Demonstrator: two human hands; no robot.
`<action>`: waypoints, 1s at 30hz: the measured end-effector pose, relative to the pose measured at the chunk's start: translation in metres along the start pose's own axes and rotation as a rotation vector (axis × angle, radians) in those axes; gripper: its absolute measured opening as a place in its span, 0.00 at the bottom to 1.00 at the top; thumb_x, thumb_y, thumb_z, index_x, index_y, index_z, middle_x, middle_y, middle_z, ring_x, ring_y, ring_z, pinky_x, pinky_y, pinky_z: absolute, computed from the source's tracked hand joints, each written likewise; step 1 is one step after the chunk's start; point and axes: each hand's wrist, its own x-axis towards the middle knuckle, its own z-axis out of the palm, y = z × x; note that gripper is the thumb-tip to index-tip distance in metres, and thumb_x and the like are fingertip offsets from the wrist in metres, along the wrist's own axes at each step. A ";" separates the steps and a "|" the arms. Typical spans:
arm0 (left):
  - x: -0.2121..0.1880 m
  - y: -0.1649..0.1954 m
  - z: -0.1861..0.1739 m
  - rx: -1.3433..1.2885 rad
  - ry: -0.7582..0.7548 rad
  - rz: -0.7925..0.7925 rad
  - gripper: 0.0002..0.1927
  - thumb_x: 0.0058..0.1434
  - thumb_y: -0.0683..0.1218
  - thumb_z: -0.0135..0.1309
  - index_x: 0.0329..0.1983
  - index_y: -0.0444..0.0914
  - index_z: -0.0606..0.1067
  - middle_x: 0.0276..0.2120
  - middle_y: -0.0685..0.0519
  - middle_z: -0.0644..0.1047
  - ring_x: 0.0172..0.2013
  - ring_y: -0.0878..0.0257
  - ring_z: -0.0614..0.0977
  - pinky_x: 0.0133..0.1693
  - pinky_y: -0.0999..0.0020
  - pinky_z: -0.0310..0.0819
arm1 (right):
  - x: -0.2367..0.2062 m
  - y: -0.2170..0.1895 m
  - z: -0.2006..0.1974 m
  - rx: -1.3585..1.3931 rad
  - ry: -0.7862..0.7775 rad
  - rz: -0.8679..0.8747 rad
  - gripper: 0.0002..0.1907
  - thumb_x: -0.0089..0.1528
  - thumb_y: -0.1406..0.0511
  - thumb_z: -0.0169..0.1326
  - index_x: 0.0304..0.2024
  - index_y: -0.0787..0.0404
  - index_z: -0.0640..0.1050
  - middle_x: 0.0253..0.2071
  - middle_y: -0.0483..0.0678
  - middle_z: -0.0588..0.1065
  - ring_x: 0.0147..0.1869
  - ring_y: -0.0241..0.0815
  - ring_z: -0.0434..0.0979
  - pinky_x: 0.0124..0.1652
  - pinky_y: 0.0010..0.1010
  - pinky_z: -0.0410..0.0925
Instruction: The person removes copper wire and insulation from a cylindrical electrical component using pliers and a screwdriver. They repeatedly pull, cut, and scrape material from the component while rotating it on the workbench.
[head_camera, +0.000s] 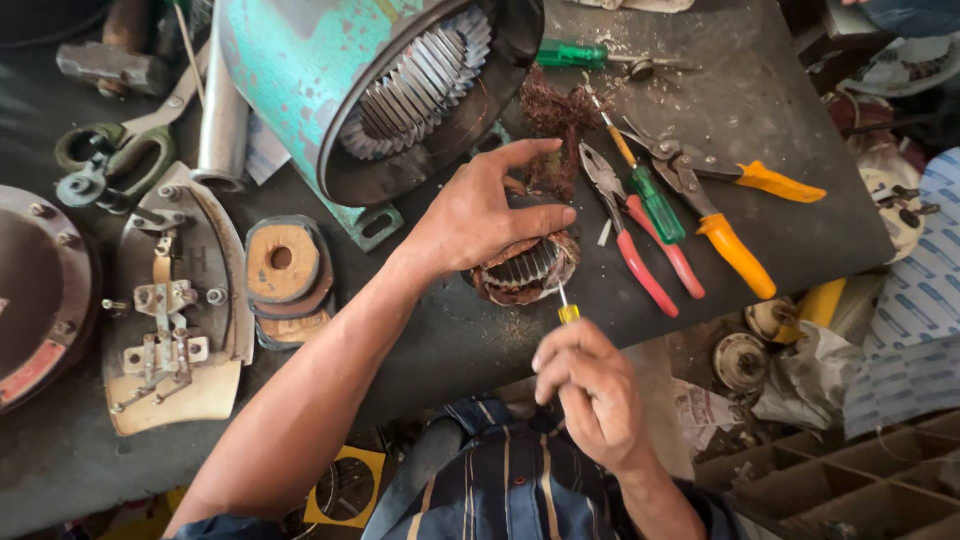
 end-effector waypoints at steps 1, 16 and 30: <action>0.000 -0.001 -0.001 0.004 -0.007 0.003 0.44 0.51 0.62 0.67 0.68 0.38 0.71 0.53 0.42 0.81 0.50 0.53 0.84 0.51 0.59 0.76 | -0.005 0.003 -0.001 -0.010 -0.013 -0.012 0.11 0.54 0.80 0.43 0.25 0.64 0.74 0.35 0.52 0.75 0.34 0.39 0.75 0.35 0.27 0.68; -0.005 0.012 -0.005 -0.060 -0.266 0.419 0.33 0.68 0.55 0.49 0.75 0.42 0.64 0.28 0.49 0.83 0.26 0.56 0.82 0.35 0.60 0.74 | 0.038 0.010 -0.055 -0.260 -0.028 0.039 0.27 0.61 0.67 0.56 0.61 0.75 0.71 0.56 0.61 0.74 0.56 0.49 0.76 0.55 0.32 0.67; -0.020 0.027 -0.016 0.544 -0.246 0.165 0.38 0.55 0.68 0.56 0.63 0.42 0.73 0.47 0.37 0.80 0.50 0.42 0.81 0.50 0.52 0.72 | 0.016 -0.004 0.031 -0.436 0.141 -0.040 0.35 0.48 0.54 0.75 0.47 0.61 0.69 0.44 0.55 0.76 0.46 0.54 0.78 0.45 0.41 0.71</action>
